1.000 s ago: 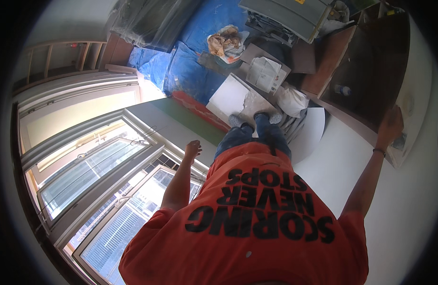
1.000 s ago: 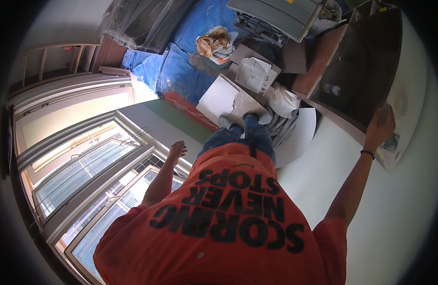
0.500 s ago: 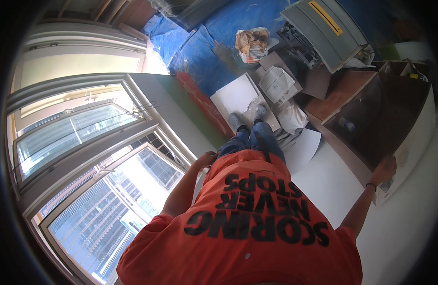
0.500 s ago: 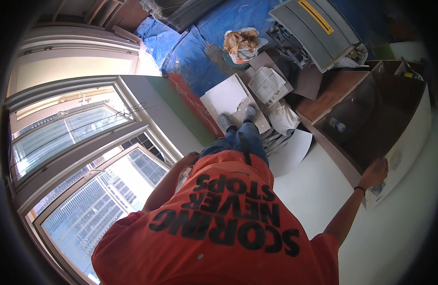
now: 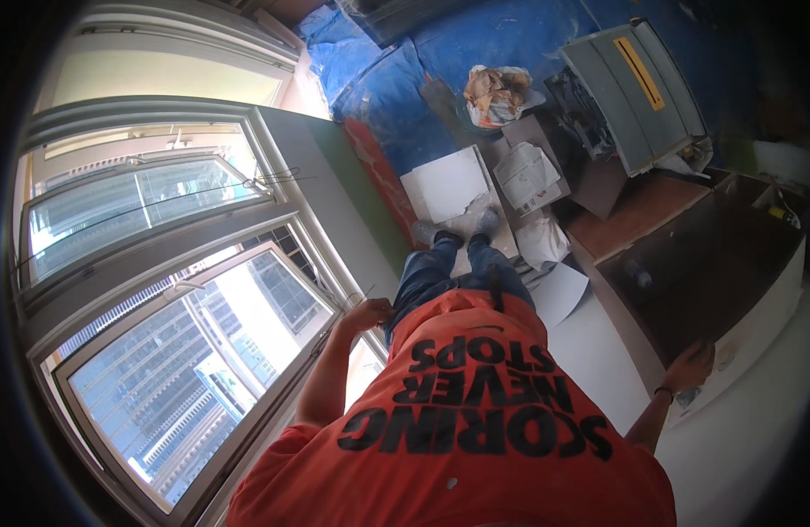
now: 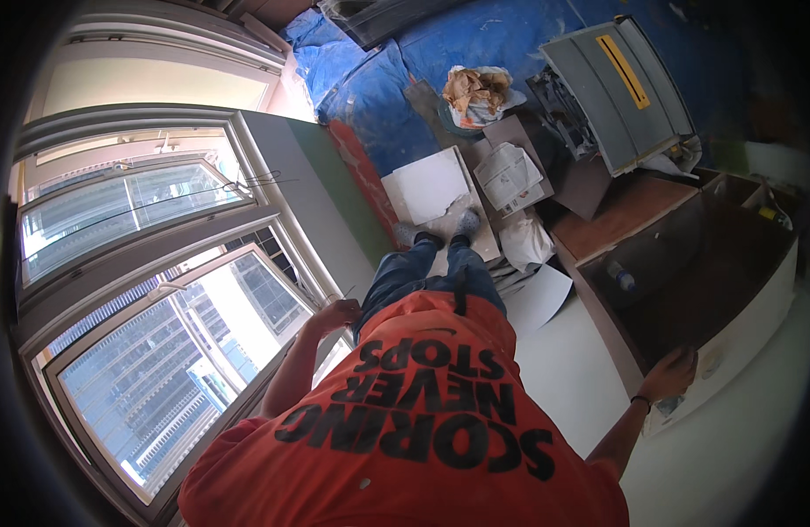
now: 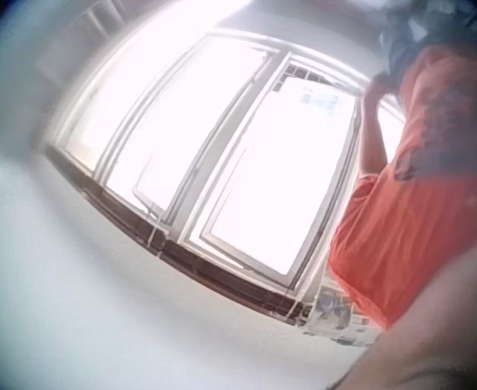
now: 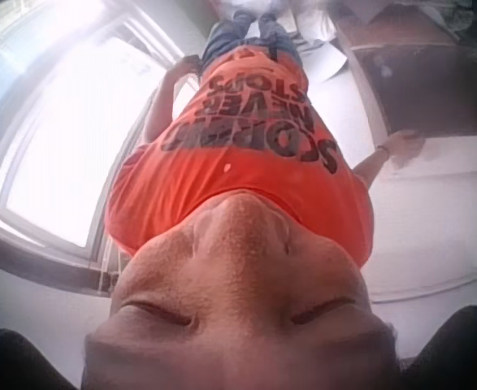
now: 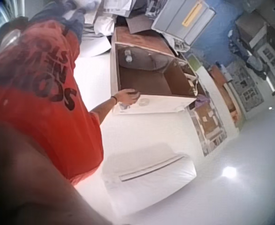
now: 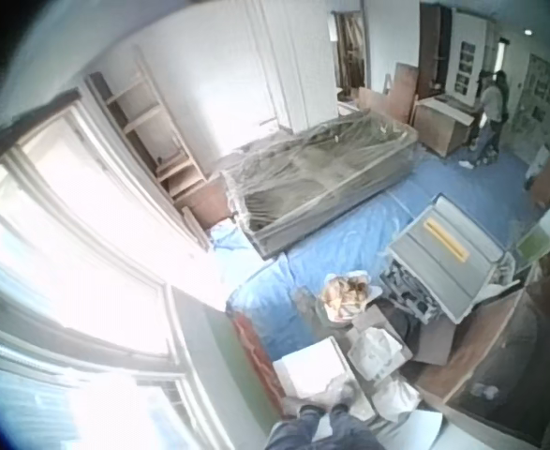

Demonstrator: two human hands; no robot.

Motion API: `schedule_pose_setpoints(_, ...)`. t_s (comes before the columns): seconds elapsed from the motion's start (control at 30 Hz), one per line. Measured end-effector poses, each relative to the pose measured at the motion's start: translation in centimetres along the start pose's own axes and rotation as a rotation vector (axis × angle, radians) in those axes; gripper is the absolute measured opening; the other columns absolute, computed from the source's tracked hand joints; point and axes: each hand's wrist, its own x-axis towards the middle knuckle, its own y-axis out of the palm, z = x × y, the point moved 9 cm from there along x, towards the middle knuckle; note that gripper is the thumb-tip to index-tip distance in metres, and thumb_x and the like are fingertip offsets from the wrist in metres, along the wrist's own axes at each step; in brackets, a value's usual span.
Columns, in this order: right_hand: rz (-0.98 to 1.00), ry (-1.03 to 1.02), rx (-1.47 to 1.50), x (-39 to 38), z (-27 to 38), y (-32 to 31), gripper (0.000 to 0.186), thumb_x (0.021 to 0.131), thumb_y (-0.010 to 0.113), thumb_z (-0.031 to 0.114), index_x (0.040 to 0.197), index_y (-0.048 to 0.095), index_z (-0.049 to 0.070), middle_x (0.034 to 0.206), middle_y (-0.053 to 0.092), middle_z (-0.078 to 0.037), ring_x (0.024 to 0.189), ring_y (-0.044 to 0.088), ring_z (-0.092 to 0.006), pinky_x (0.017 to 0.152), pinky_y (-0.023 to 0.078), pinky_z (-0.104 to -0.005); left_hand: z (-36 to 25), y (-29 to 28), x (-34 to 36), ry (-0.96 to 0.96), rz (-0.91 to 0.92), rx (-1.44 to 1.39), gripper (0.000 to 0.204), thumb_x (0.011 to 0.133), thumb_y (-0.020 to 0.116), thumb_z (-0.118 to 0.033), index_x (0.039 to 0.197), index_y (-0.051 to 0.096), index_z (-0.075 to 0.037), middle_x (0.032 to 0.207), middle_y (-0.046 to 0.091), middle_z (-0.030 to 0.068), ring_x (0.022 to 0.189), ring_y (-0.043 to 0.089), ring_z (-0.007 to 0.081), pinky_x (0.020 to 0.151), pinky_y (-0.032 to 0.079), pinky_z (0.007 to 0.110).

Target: The person applies a white joint compound to a ceiling corner using a putty knife and hawk. They repeatedly scoop compound from a bag, spread it on the hawk, and apply it to the ceiling, smoothing the surface. The person also cleans the putty knife on a board during the process.

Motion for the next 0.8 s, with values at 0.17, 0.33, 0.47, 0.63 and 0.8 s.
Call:
schedule_pose_setpoints(0.17,-0.123,-0.324,0.231,0.4,14.0,-0.6,0.044,0.106,0.051,0.034,0.140,0.060,0.007,0.143,0.059,-0.018,0.134,0.055,-0.0337,0.113,0.041,-0.0471,1.8,1.0,0.5,0.028,-0.008,-0.106,0.033,0.101,0.068,-0.035,0.096,0.068,-0.003,0.085,0.067,0.0045,0.077,0.067,0.0145,0.069,0.058,0.031)
schedule_pose_setpoints(0.33,1.032,-0.330,0.980,-8.0,34.2,13.1,0.061,0.103,0.062,0.041,0.143,0.054,-0.005,0.133,0.066,-0.020,0.119,0.065,-0.0280,0.103,0.049,-0.0360,4.7,0.3,2.9,0.005,-0.131,0.051,0.044,0.102,0.064,-0.042,0.102,0.069,0.001,0.086,0.069,0.0066,0.077,0.067,0.0162,0.070,0.055,0.033)
schedule_pose_setpoints(0.47,1.415,-0.599,0.764,-16.5,42.9,13.1,0.074,0.104,0.052,0.057,0.138,0.056,-0.009,0.124,0.070,-0.018,0.117,0.065,-0.0262,0.100,0.049,-0.0349,6.8,-1.3,3.7,0.026,-0.349,-0.342,0.048,0.103,0.061,-0.045,0.116,0.068,0.000,0.096,0.073,0.0104,0.085,0.069,0.0180,0.074,0.055,0.034)
schedule_pose_setpoints(0.63,1.818,-0.603,0.549,-20.7,49.6,9.1,0.103,0.096,0.029,0.084,0.144,0.054,-0.004,0.135,0.064,-0.016,0.124,0.060,-0.0271,0.107,0.043,-0.0376,10.8,-4.3,3.9,0.078,-0.622,-0.410,0.045,0.102,0.063,-0.040,0.120,0.068,0.001,0.098,0.074,0.0144,0.087,0.071,0.0212,0.078,0.055,0.036)
schedule_pose_setpoints(0.8,1.977,-0.723,0.545,-22.6,61.3,7.6,0.114,0.091,0.019,0.089,0.156,0.038,-0.003,0.157,0.046,-0.018,0.144,0.044,-0.0289,0.121,0.032,-0.0370,16.2,-8.4,4.2,0.068,-0.806,-0.492,0.044,0.103,0.062,-0.038,0.128,0.065,-0.002,0.104,0.075,0.0196,0.094,0.073,0.0272,0.086,0.055,0.039)
